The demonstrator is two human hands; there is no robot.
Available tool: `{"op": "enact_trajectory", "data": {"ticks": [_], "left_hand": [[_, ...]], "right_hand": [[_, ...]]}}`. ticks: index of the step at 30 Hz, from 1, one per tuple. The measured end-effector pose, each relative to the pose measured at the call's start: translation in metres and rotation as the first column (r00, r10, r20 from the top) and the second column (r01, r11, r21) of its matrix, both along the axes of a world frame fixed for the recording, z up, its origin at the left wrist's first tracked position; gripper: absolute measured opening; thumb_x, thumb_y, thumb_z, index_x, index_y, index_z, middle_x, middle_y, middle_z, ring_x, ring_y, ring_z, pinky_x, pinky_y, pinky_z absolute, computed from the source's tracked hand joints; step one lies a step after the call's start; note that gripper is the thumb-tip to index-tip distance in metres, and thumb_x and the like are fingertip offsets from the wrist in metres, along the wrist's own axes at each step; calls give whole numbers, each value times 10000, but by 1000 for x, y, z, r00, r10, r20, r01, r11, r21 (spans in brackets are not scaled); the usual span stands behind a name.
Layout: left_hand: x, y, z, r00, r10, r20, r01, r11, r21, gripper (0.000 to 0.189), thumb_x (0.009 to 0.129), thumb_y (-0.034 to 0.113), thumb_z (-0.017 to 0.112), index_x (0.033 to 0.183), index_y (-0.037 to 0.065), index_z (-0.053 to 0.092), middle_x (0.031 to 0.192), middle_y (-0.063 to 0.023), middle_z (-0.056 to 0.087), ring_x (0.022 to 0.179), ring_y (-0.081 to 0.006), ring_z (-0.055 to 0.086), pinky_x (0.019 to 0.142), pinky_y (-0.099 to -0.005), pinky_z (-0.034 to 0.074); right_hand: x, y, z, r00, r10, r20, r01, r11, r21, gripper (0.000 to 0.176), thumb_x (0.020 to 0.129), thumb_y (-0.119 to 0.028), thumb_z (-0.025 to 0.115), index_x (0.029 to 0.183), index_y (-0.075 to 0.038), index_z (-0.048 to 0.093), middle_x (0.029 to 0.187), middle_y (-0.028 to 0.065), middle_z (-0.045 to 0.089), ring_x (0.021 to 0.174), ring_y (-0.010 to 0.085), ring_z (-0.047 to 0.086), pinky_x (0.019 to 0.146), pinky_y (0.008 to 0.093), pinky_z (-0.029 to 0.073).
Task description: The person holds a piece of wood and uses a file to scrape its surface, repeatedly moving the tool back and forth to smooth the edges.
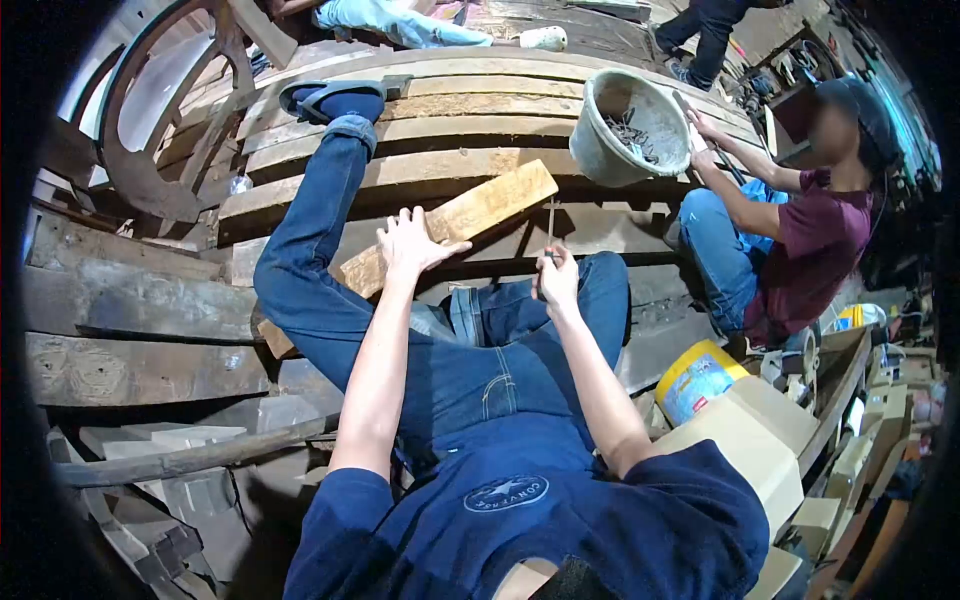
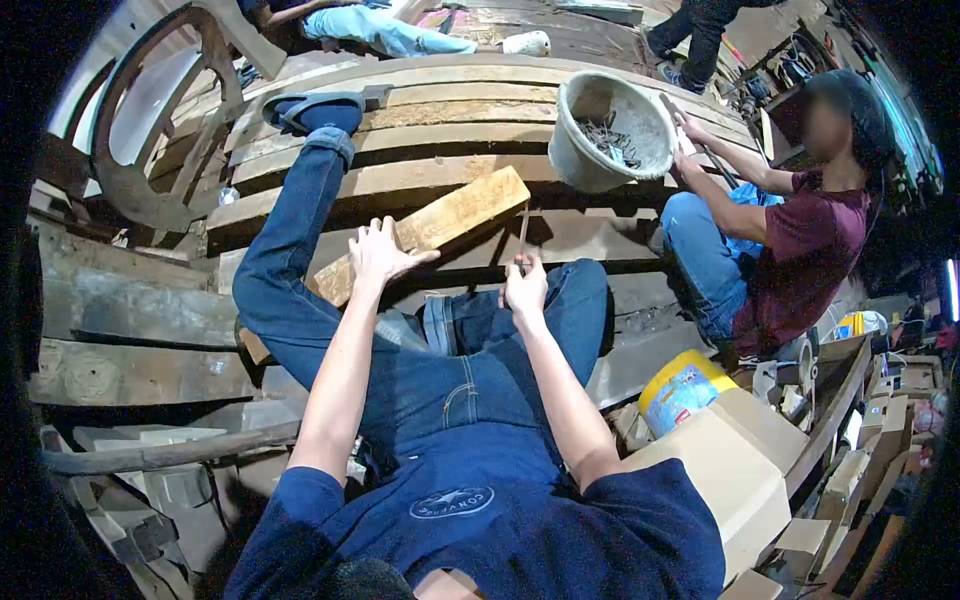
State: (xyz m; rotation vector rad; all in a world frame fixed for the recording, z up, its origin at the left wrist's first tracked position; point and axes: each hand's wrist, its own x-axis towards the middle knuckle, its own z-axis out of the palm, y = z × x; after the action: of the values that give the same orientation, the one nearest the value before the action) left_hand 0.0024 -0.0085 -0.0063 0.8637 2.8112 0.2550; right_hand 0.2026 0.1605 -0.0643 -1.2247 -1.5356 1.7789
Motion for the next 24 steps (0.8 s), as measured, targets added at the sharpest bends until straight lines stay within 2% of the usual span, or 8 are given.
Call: {"op": "enact_trajectory", "data": {"ticks": [2,4,13,16,17,20,21,24], "left_hand": [[-9,6,2,988,37,152,-32,999,-33,1224,626,925,617,1464,44,475,1458,-231,507,1380,-391,458,1127,-584,346],[-25,8,-4,968,20,252,-2,997,-72,1210,645,928,597,1462,43,481,1487,-244,482,1401,-398,440,1137,-587,335],[-36,-2,-16,970,-51,237,28,995,101,997,701,812,684,1338,51,591,1355,-198,606,1302,-362,549,1084,-563,402],[-39,-4,-13,959,-38,281,-5,989,150,948,692,790,708,1279,50,631,1301,-190,643,1251,-325,597,1050,-511,449],[-42,-4,-11,955,-30,296,-18,987,157,940,688,787,713,1266,50,640,1288,-188,651,1237,-314,608,1040,-494,462],[-46,-4,-21,967,-56,249,9,982,188,912,719,794,688,1233,42,650,1179,-193,693,1125,-321,660,946,-420,521],[-44,-4,-20,966,-57,252,10,983,182,916,722,794,687,1235,37,648,1175,-196,694,1122,-324,662,946,-420,521],[-46,-3,-28,970,-75,233,35,984,173,942,731,809,668,1256,28,640,1172,-206,695,1109,-332,667,947,-423,522]], "right_hand": [[7,10,-24,992,19,127,-31,995,94,595,907,-22,552,1467,38,360,787,109,598,471,160,548,350,329,442],[9,13,-37,971,-56,231,14,983,181,471,887,-91,652,1322,52,542,767,122,676,552,179,663,460,347,514],[11,12,-55,930,-80,360,-17,966,259,478,876,-176,694,1285,32,561,872,154,704,646,234,701,656,385,560],[5,8,-50,941,-43,336,-46,967,252,404,898,-92,642,1272,28,551,834,111,655,545,163,626,463,339,497],[8,6,-46,958,-21,286,-36,981,193,380,882,-92,646,1237,17,564,813,103,640,549,156,624,493,331,499],[6,25,-119,945,-122,302,-52,859,509,374,867,-97,653,1218,7,579,805,99,635,564,153,625,521,325,501],[6,24,-107,951,-62,303,-41,945,323,371,858,-112,666,1202,3,591,824,104,646,598,159,628,538,323,502],[8,17,-89,946,-33,322,-72,949,308,378,850,-125,675,1197,3,598,839,107,652,639,164,634,565,323,507]]}}
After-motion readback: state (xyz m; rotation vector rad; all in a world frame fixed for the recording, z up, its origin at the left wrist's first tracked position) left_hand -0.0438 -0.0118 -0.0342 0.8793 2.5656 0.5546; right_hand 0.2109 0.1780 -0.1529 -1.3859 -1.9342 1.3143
